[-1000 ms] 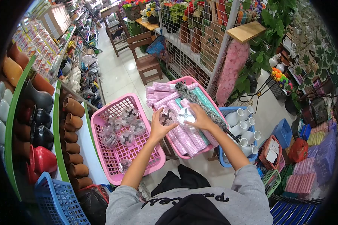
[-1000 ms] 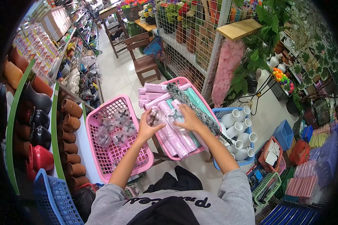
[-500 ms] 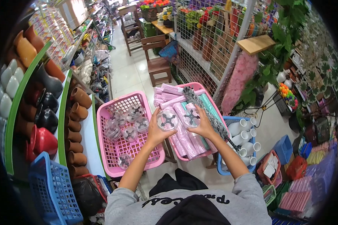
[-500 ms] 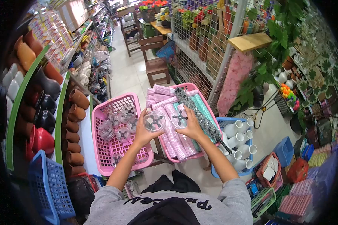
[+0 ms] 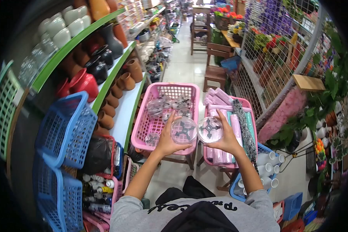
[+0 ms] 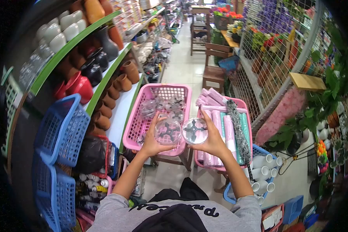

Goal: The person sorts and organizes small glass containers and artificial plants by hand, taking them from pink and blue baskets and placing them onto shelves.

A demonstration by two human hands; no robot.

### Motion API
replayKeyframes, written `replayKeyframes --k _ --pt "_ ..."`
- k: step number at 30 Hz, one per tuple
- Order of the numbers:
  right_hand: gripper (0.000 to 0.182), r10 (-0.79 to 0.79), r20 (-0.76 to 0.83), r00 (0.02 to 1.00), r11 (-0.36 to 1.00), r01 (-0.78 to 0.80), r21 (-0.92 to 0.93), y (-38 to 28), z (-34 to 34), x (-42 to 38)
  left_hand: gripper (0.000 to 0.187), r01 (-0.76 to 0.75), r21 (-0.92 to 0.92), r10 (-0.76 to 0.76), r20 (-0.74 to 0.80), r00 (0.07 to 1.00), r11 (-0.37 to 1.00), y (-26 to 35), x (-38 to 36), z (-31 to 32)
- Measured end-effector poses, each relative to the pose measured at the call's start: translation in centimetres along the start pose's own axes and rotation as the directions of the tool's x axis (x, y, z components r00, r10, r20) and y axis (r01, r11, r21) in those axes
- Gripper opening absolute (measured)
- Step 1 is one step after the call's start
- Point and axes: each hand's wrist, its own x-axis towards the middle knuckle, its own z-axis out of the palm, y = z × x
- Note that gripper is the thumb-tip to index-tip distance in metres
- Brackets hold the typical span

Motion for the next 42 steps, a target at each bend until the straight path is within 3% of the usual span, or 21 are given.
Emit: replayKeyframes --k 6,8,12,19,23,24,27,28,33,36,39,40,42 --pt "0.127 -0.083 0.053 0.995 0.984 0.073 0.165 -4.1 4.1 -0.6 0.120 -0.049 0.009 0.050 -0.178 0.983 0.999 2.4 -6.1 -4.4" --pt "0.126 -0.117 0.072 0.991 0.975 0.100 0.200 -5.8 5.6 -1.5 0.113 -0.071 -0.069 0.052 -0.243 0.969 0.995 3.9 -8.9 -5.5" --pt "0.123 -0.156 0.112 0.981 0.958 0.122 0.260 -9.8 8.5 -4.8 0.109 0.007 -0.020 -0.013 -0.317 0.948 1.000 5.3 -15.5 -7.3" --pt "0.117 -0.220 0.248 0.944 0.947 0.146 0.287 -15.2 12.1 -10.8 0.104 0.010 -0.059 -0.035 -0.447 0.894 0.998 9.6 -26.6 -8.5" --pt "0.116 -0.288 0.340 0.895 0.906 0.140 0.399 -18.5 13.9 -12.6 0.104 0.107 0.092 -0.038 -0.557 0.830 0.990 11.9 -32.0 -9.4" --pt "0.117 -0.317 0.360 0.877 0.898 0.156 0.411 -19.1 14.3 -12.8 0.106 0.136 0.167 -0.014 -0.582 0.813 0.976 12.5 -33.0 -9.6" --pt "0.117 -0.429 0.416 0.802 0.853 0.206 0.480 -20.8 15.8 -12.9 0.106 0.144 0.197 0.016 -0.638 0.770 0.970 13.5 -35.8 -10.1" --pt "0.117 -0.449 0.428 0.785 0.839 0.205 0.504 -21.2 16.3 -12.9 0.105 0.144 0.114 -0.028 -0.679 0.733 0.983 14.9 -36.3 -9.8" --pt "0.117 -0.560 0.485 0.672 0.771 0.207 0.602 -23.9 18.9 -12.2 0.104 0.273 0.246 0.017 -0.770 0.638 0.930 17.6 -39.9 -10.4" --pt "0.118 -0.600 0.525 0.603 0.739 0.166 0.653 -26.1 20.0 -12.4 0.103 0.286 0.174 -0.011 -0.838 0.546 0.942 19.8 -41.5 -10.0" --pt "0.117 -0.655 0.563 0.504 0.704 0.137 0.697 -27.9 21.3 -13.1 0.108 0.434 0.269 0.016 -0.864 0.503 0.860 21.0 -44.6 -9.6" --pt "0.117 -0.686 0.555 0.471 0.678 0.137 0.722 -28.2 22.2 -13.5 0.108 0.399 0.192 -0.012 -0.891 0.455 0.897 22.2 -45.1 -9.1" --pt "0.117 -0.728 0.543 0.418 0.640 0.128 0.758 -29.3 23.4 -14.5 0.108 0.447 0.209 0.006 -0.910 0.414 0.870 23.8 -46.9 -8.7"
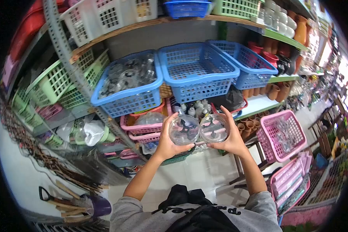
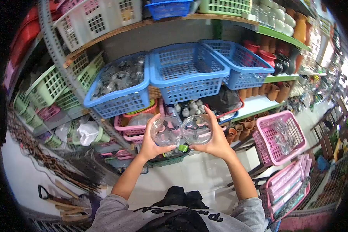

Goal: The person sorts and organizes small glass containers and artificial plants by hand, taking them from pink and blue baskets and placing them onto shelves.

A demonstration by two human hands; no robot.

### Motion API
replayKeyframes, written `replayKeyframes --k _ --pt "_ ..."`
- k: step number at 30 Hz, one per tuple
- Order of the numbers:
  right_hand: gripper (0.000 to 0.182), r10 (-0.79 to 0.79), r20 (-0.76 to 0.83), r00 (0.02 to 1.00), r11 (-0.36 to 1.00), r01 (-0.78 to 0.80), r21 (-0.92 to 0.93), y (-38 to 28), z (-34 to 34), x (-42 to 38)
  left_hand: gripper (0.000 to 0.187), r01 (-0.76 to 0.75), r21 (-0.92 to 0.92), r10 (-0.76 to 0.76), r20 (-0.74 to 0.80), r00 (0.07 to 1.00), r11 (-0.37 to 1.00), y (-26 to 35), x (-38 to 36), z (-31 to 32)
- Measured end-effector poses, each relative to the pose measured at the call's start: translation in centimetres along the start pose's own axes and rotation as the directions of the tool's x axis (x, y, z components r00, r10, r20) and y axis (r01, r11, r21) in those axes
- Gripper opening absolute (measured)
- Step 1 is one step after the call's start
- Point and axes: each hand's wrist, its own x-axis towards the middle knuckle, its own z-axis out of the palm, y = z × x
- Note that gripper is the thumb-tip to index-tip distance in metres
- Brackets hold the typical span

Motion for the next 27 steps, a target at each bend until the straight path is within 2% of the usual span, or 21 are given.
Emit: replayKeyframes --k 2,5,10,13,15,17,19,22,23,25,27 --pt "0.116 -0.032 0.042 0.999 0.995 0.036 -0.091 -0.7 1.5 1.0 0.107 -0.016 0.096 0.021 -0.042 0.999 0.995 0.1 -0.9 -2.0" --pt "0.117 -0.060 0.118 0.991 0.995 0.068 -0.070 -1.7 3.7 2.9 0.107 0.029 0.076 -0.021 -0.104 0.994 0.997 0.6 -1.9 -4.7" --pt "0.113 -0.174 0.185 0.967 0.982 0.184 -0.034 -2.9 7.3 6.4 0.100 0.005 0.239 0.045 -0.203 0.978 0.971 2.6 -2.2 -9.4" --pt "0.111 -0.233 0.212 0.949 0.966 0.251 -0.065 -3.3 9.2 8.6 0.100 0.034 0.212 0.016 -0.229 0.973 0.977 3.2 -1.6 -11.9" --pt "0.111 -0.217 0.217 0.952 0.969 0.236 -0.070 -4.5 10.2 9.8 0.098 -0.005 0.278 0.073 -0.234 0.969 0.961 3.4 -1.2 -13.8" --pt "0.110 -0.267 0.235 0.934 0.959 0.282 -0.030 -5.0 11.3 11.1 0.096 -0.008 0.335 0.094 -0.241 0.966 0.942 3.5 -1.0 -15.5" --pt "0.109 -0.277 0.228 0.933 0.957 0.289 -0.018 -5.1 12.4 12.3 0.093 0.003 0.305 0.087 -0.281 0.956 0.952 4.1 -0.6 -16.7" --pt "0.107 -0.280 0.234 0.931 0.959 0.280 0.033 -6.3 14.0 14.1 0.087 -0.027 0.467 0.173 -0.273 0.946 0.884 3.8 0.1 -19.7" --pt "0.107 -0.282 0.234 0.930 0.959 0.283 0.031 -6.6 14.5 14.7 0.087 -0.029 0.467 0.176 -0.273 0.946 0.884 3.9 0.4 -20.5" --pt "0.106 -0.320 0.230 0.919 0.929 0.351 -0.112 -7.3 15.3 16.2 0.086 0.019 0.512 0.151 -0.287 0.946 0.859 4.5 1.2 -21.9" --pt "0.105 -0.364 0.211 0.907 0.910 0.395 -0.130 -7.4 16.3 17.7 0.086 0.050 0.479 0.104 -0.290 0.951 0.876 4.4 2.1 -23.3"
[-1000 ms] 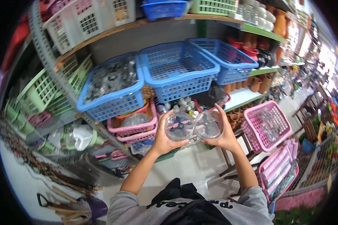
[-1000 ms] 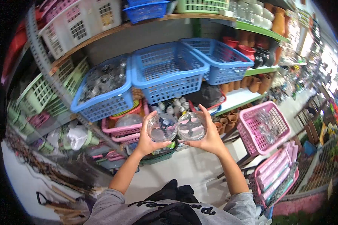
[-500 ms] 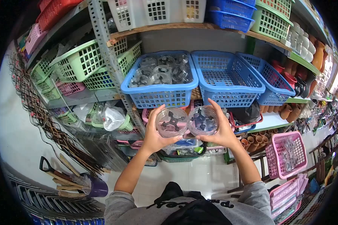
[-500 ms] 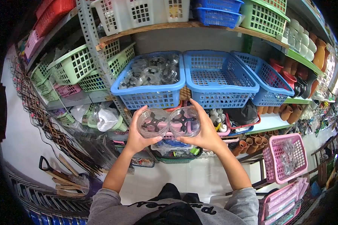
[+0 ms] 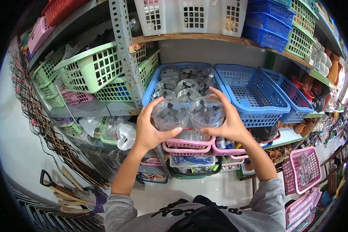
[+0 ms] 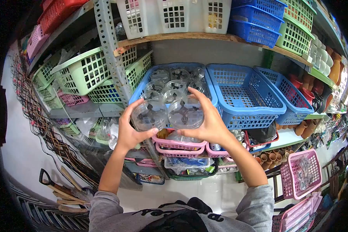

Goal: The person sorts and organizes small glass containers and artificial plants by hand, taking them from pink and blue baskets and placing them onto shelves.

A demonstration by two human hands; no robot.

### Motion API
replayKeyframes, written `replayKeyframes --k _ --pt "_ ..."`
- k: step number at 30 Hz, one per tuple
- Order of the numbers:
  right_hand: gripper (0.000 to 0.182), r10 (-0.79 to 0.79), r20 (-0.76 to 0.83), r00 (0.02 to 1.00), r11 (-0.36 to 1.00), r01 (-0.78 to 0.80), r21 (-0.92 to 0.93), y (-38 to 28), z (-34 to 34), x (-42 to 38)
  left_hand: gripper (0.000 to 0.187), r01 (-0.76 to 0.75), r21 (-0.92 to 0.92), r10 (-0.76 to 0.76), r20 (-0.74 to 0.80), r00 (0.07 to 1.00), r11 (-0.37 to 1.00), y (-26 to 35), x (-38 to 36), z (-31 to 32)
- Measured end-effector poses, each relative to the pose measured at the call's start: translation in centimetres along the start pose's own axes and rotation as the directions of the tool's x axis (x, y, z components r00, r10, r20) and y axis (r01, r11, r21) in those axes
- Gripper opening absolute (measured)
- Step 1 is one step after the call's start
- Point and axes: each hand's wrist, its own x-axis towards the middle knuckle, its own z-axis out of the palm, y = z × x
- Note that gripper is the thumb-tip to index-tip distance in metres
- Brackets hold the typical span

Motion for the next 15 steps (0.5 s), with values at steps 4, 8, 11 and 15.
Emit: replayKeyframes --k 4,8,11,15 --pt "0.103 0.021 0.010 1.000 0.999 -0.022 0.041 0.9 0.3 3.6 0.087 0.015 -0.031 -0.016 -0.038 0.999 0.999 -1.8 2.7 -0.7" --pt "0.099 0.032 0.029 0.999 0.995 -0.035 0.098 3.9 0.5 7.3 0.090 -0.079 0.030 0.082 -0.103 0.991 0.996 -3.8 6.0 -0.8" --pt "0.103 0.170 0.004 0.985 0.985 -0.170 0.029 6.6 1.4 9.9 0.094 0.040 0.112 -0.031 -0.085 0.996 0.993 -6.7 8.9 -0.1" --pt "0.109 0.216 -0.007 0.976 0.976 -0.216 -0.015 9.4 2.4 13.0 0.100 0.159 0.240 -0.152 -0.050 0.987 0.958 -8.4 12.2 0.9"
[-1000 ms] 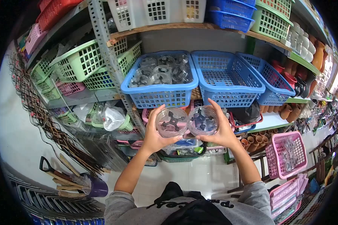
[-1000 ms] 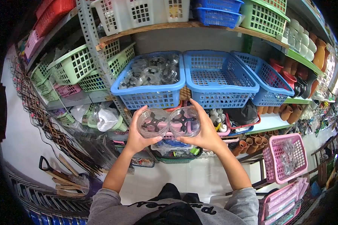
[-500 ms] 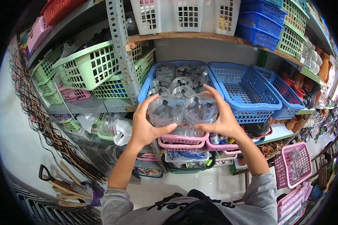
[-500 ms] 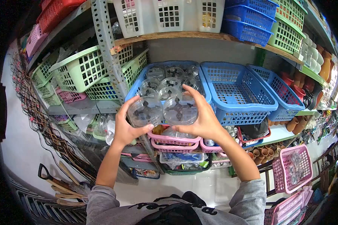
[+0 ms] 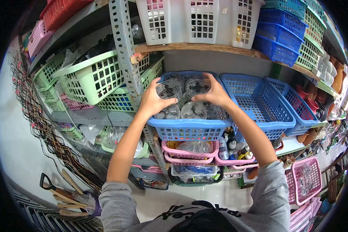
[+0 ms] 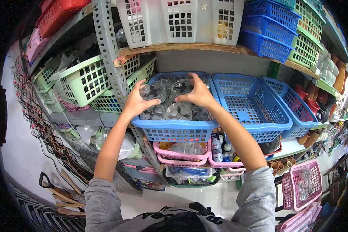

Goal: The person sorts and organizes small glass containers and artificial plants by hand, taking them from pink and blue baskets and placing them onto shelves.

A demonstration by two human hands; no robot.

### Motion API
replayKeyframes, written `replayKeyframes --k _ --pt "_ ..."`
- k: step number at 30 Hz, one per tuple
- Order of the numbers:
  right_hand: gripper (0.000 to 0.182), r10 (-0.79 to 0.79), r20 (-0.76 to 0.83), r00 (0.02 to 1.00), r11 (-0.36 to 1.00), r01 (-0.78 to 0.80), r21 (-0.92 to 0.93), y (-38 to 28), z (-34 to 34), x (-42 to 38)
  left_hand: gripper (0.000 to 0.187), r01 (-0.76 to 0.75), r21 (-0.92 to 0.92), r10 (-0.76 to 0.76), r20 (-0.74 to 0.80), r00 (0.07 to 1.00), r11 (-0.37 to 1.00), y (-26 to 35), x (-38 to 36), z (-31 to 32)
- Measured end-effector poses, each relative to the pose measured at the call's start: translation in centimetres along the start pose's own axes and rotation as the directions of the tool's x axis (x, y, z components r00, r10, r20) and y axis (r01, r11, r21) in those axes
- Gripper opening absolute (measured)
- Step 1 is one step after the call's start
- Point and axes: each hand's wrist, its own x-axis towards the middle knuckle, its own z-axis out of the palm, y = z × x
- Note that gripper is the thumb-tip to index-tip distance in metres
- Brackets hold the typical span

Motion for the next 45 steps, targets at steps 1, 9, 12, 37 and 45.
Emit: replayKeyframes --k 1,9,12,37,45 --pt "0.109 -0.005 -0.001 1.000 1.000 0.005 -0.001 0.7 0.3 1.2 0.100 -0.002 0.001 0.002 -0.005 1.000 1.000 0.1 1.0 0.0" --pt "0.122 0.138 0.044 0.989 0.983 -0.132 -0.127 6.9 3.2 9.2 0.103 0.163 0.169 -0.184 0.113 0.977 0.972 -2.3 8.7 3.7" --pt "0.127 0.194 0.072 0.978 0.969 -0.179 -0.172 7.0 3.3 10.2 0.100 0.124 0.349 -0.171 0.105 0.980 0.929 -3.0 10.5 4.9" --pt "0.087 0.128 0.216 0.968 0.798 0.029 -0.601 12.0 7.1 15.8 0.059 0.011 0.392 -0.139 0.299 0.944 0.920 -8.5 16.8 9.9" --pt "0.068 0.043 0.084 0.995 0.893 -0.001 -0.451 11.9 7.3 15.1 0.047 0.039 0.454 -0.220 0.352 0.910 0.890 -6.8 16.0 9.1"
